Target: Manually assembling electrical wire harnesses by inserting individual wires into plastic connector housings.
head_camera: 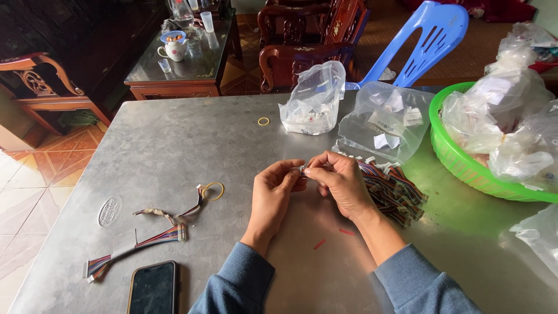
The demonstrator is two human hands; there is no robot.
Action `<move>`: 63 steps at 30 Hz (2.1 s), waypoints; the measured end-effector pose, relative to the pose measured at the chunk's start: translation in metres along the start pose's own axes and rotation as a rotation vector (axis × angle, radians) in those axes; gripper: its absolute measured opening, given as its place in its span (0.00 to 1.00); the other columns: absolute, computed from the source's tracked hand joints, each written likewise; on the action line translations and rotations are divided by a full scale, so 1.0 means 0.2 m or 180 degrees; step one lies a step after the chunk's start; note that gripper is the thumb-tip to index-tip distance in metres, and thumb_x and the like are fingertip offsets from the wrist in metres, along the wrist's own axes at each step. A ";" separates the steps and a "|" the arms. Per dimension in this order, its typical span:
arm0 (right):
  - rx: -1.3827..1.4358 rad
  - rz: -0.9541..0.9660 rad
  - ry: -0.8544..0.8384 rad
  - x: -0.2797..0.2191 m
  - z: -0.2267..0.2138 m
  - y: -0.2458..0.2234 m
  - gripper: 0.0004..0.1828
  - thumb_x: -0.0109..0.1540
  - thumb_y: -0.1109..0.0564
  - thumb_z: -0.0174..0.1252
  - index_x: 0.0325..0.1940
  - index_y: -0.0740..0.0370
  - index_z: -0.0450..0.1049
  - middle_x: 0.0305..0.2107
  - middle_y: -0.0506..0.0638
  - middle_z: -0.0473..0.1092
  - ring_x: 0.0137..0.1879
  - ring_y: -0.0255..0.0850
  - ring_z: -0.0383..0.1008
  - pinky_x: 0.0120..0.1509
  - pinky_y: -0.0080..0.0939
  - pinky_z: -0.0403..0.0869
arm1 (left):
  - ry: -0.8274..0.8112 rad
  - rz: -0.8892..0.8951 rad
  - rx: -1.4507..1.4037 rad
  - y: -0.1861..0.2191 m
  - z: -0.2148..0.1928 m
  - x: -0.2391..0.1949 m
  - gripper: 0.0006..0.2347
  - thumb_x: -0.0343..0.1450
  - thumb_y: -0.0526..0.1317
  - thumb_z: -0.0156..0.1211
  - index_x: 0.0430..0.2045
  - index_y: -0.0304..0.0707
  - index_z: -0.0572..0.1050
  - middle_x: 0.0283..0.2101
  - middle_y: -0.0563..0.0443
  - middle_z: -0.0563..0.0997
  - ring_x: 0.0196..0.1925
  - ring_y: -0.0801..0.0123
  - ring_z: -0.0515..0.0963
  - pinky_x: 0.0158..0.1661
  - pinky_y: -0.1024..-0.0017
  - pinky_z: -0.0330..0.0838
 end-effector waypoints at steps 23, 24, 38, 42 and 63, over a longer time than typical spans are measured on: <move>-0.3835 -0.2512 0.0691 -0.11 -0.07 -0.27 0.07 0.60 0.59 0.71 0.42 0.52 0.84 0.41 0.45 0.79 0.55 0.48 0.77 0.62 0.50 0.72 | 0.1680 0.1094 0.0950 0.15 -0.30 -0.04 0.17 0.87 0.49 0.42 0.51 0.49 0.83 0.51 0.49 0.83 0.58 0.55 0.86 0.61 0.58 0.78; -0.3636 -0.2606 0.0391 -0.12 0.00 -0.25 0.09 0.62 0.63 0.68 0.45 0.54 0.85 0.43 0.47 0.80 0.57 0.49 0.78 0.64 0.50 0.73 | 0.1680 0.1047 0.0902 0.14 -0.30 -0.04 0.17 0.87 0.49 0.42 0.50 0.49 0.83 0.51 0.49 0.83 0.58 0.55 0.86 0.61 0.58 0.79; -0.3942 -0.2102 -0.0480 -0.01 0.13 0.01 0.10 0.67 0.59 0.62 0.48 0.46 0.84 0.44 0.41 0.81 0.59 0.42 0.77 0.61 0.45 0.70 | 0.1554 0.0802 0.0966 0.10 -0.28 -0.02 0.18 0.86 0.54 0.44 0.44 0.55 0.85 0.44 0.51 0.84 0.47 0.60 0.88 0.52 0.62 0.83; -0.3964 -0.2330 -0.0348 -0.01 0.12 0.01 0.10 0.69 0.59 0.59 0.48 0.47 0.83 0.40 0.42 0.80 0.54 0.42 0.77 0.57 0.44 0.70 | 0.1517 0.0966 0.0937 0.14 -0.27 -0.03 0.18 0.86 0.53 0.45 0.42 0.51 0.85 0.41 0.50 0.84 0.39 0.64 0.85 0.47 0.63 0.82; -0.0913 -0.1016 0.0612 -0.15 0.05 -0.16 0.10 0.69 0.65 0.62 0.47 0.59 0.88 0.23 0.53 0.83 0.29 0.34 0.82 0.39 0.36 0.82 | 0.0525 0.1393 0.1482 0.12 -0.05 -0.02 0.05 0.73 0.42 0.75 0.39 0.45 0.88 0.31 0.52 0.87 0.29 0.67 0.87 0.29 0.72 0.78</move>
Point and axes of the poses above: each hand's wrist, its own x-axis towards the middle knuckle, its own z-axis out of the palm, y = z × x, the point moved 10 cm from there along x, towards the middle knuckle
